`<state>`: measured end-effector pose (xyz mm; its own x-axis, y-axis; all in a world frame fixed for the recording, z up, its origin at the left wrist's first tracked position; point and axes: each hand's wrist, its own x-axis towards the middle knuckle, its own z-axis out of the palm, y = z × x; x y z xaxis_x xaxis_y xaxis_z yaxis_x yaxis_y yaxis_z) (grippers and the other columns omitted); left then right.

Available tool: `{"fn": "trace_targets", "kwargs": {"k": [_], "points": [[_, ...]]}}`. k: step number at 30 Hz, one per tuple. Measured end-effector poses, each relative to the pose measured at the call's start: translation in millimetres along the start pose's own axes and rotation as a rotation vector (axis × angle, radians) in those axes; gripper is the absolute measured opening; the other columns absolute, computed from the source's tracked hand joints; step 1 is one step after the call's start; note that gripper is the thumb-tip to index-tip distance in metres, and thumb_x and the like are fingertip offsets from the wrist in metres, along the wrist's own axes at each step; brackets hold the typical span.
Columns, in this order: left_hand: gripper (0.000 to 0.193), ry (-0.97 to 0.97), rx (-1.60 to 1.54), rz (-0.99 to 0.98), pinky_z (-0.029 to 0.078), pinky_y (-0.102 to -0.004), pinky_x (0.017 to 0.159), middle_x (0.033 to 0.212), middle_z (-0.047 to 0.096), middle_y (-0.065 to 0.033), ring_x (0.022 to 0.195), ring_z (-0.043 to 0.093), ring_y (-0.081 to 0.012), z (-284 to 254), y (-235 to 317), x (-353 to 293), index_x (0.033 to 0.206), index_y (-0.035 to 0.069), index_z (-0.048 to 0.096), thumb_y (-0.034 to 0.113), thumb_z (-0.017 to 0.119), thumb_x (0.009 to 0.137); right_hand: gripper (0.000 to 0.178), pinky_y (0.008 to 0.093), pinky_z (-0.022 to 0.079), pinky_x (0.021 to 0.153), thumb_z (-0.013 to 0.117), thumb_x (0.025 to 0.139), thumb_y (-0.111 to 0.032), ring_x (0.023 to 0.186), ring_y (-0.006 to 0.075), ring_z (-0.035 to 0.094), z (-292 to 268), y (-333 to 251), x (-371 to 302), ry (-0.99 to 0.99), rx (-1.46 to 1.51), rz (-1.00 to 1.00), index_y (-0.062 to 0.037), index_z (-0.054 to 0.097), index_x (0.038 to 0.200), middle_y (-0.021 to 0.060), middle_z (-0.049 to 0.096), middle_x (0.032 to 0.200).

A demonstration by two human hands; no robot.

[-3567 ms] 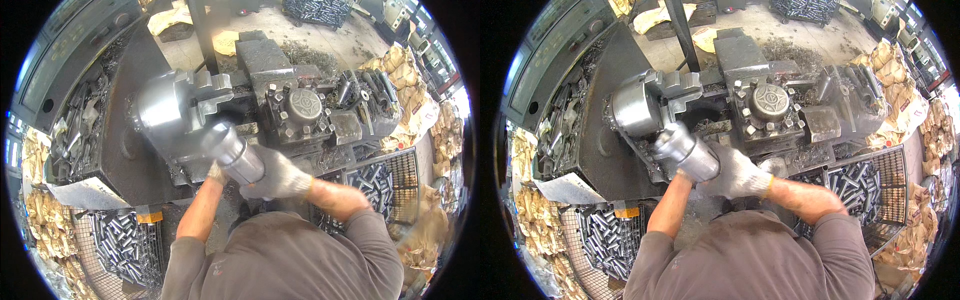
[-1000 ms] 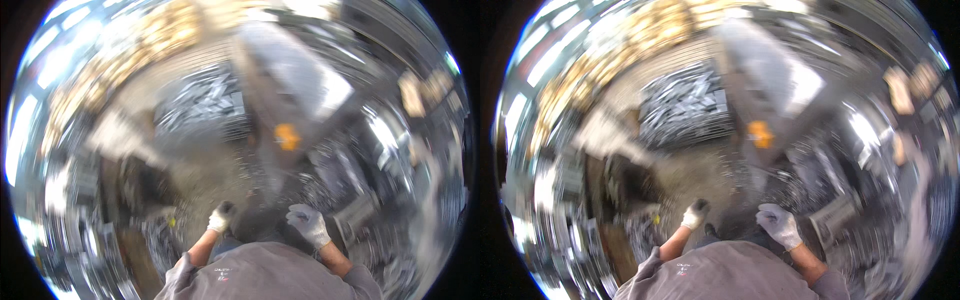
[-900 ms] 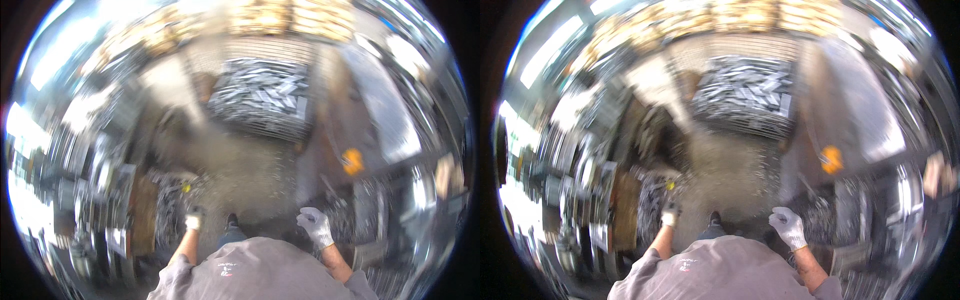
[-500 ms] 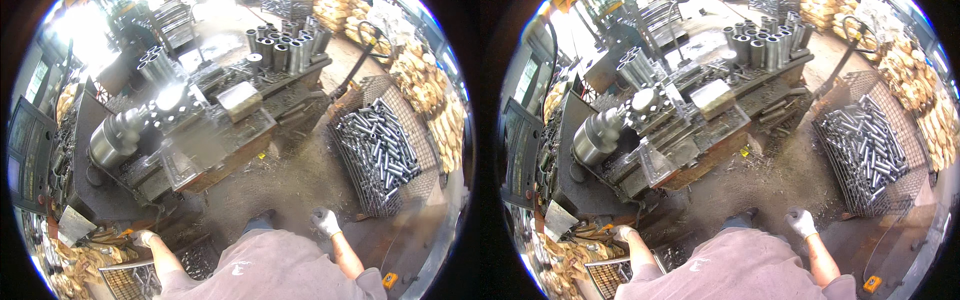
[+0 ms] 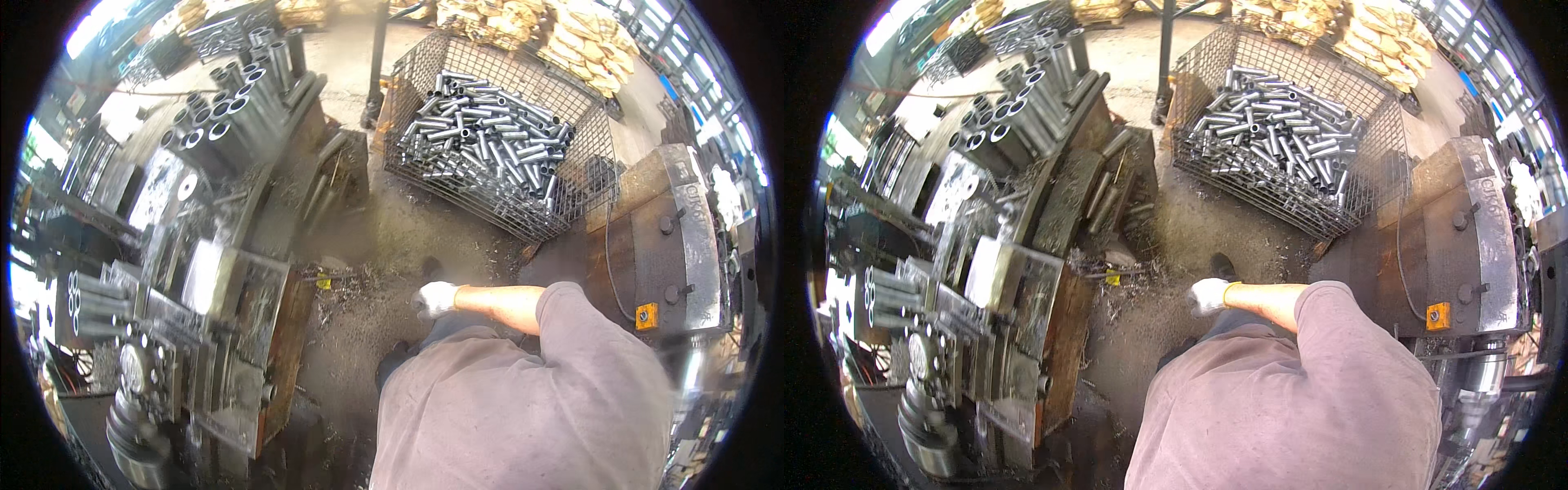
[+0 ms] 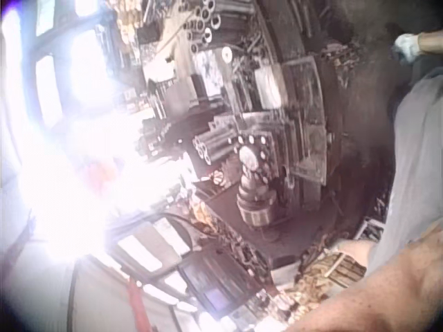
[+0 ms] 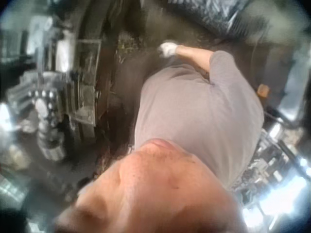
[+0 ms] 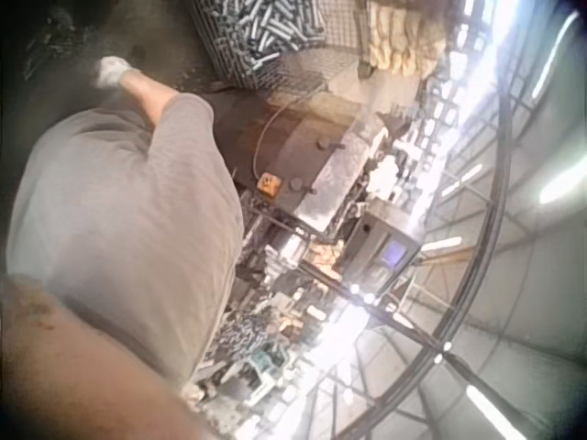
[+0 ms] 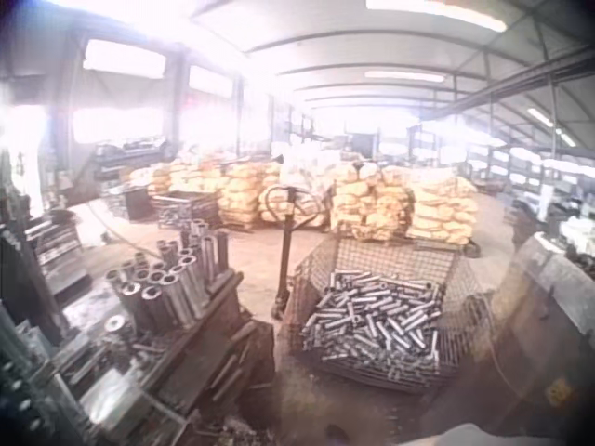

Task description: The person operates a metal turning lathe, repeatedly loading cylindrical metal blanks into the chuck, starting the machine, and removing finished parts. The finished parts are placed into a wire basket nearby.

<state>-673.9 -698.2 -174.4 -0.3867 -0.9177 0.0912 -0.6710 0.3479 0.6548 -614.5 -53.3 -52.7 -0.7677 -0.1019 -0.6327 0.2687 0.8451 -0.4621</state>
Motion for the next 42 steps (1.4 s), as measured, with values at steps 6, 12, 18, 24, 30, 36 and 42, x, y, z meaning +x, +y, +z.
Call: {"fn": "trace_targets", "kwargs": {"k": [6,12,18,24,30,36,42], "points": [[0.036,-0.768,-0.039,-0.27,0.057,-0.0418,0.082,0.111,0.067,-0.0129,0.094,0.067,-0.0282,107,23,-180,0.126,0.005,0.062,0.035,0.053,0.11,0.039,0.0462,0.059,0.089,0.072,0.084,-0.038,0.101,0.0366,0.076,-68,139,0,0.348,0.254,0.063,-0.011,0.08,0.111,0.0174,0.079,0.107],[0.029,-1.617,0.089,0.045,0.058,-0.0409,0.08,0.103,0.072,-0.0072,0.091,0.071,-0.0233,223,173,-451,0.121,0.005,0.069,0.028,0.063,0.103,0.043,0.0422,0.058,0.097,0.076,0.081,-0.04,0.108,0.0335,0.075,-163,377,21,0.547,0.421,0.319,-0.0112,0.08,0.113,0.0147,0.079,0.113],[0.035,-1.535,0.03,1.484,0.057,-0.0446,0.093,0.113,0.074,-0.0197,0.102,0.073,-0.0377,267,500,-783,0.123,0.004,0.07,0.018,0.078,0.092,0.058,0.0423,0.058,0.099,0.078,0.085,-0.039,0.116,0.0367,0.072,-277,612,152,0.574,0.529,0.339,-0.0113,0.069,0.134,0.0217,0.073,0.125],[0.028,-1.709,0.226,0.981,0.057,-0.0378,0.09,0.11,0.075,-0.0165,0.102,0.074,-0.0289,338,578,-898,0.125,0.002,0.071,0.012,0.072,0.099,0.093,0.0468,0.065,0.076,0.086,0.091,-0.025,0.098,0.033,0.076,-382,800,324,0.664,1.894,0.358,-0.0097,0.032,0.165,0.0178,0.062,0.15],[0.033,-1.599,0.744,0.615,0.057,-0.033,0.091,0.11,0.079,-0.0103,0.1,0.074,-0.0173,355,492,-868,0.126,0.004,0.074,0.024,0.073,0.1,0.051,0.0428,0.065,0.063,0.08,0.089,-0.021,0.079,0.029,0.075,-404,923,433,0.751,1.848,0.478,-0.0066,0.058,0.133,0.0166,0.07,0.107],[0.034,-1.597,0.85,0.301,0.058,-0.0328,0.088,0.112,0.077,-0.0134,0.096,0.075,-0.0198,351,461,-839,0.129,-0.003,0.069,0.019,0.069,0.104,0.039,0.0463,0.068,0.075,0.074,0.097,-0.02,0.09,0.0324,0.077,-382,934,459,0.671,2.193,0.333,-0.0028,0.064,0.13,0.0164,0.072,0.114],[0.04,-1.577,0.759,0.125,0.056,-0.0339,0.093,0.111,0.078,-0.0147,0.101,0.074,-0.0204,360,455,-832,0.131,-0.002,0.069,0.026,0.069,0.102,0.04,0.0453,0.069,0.077,0.073,0.1,-0.022,0.094,0.0323,0.073,-401,884,482,0.751,2.42,0.389,-0.0055,0.062,0.135,0.0169,0.065,0.125]]}}
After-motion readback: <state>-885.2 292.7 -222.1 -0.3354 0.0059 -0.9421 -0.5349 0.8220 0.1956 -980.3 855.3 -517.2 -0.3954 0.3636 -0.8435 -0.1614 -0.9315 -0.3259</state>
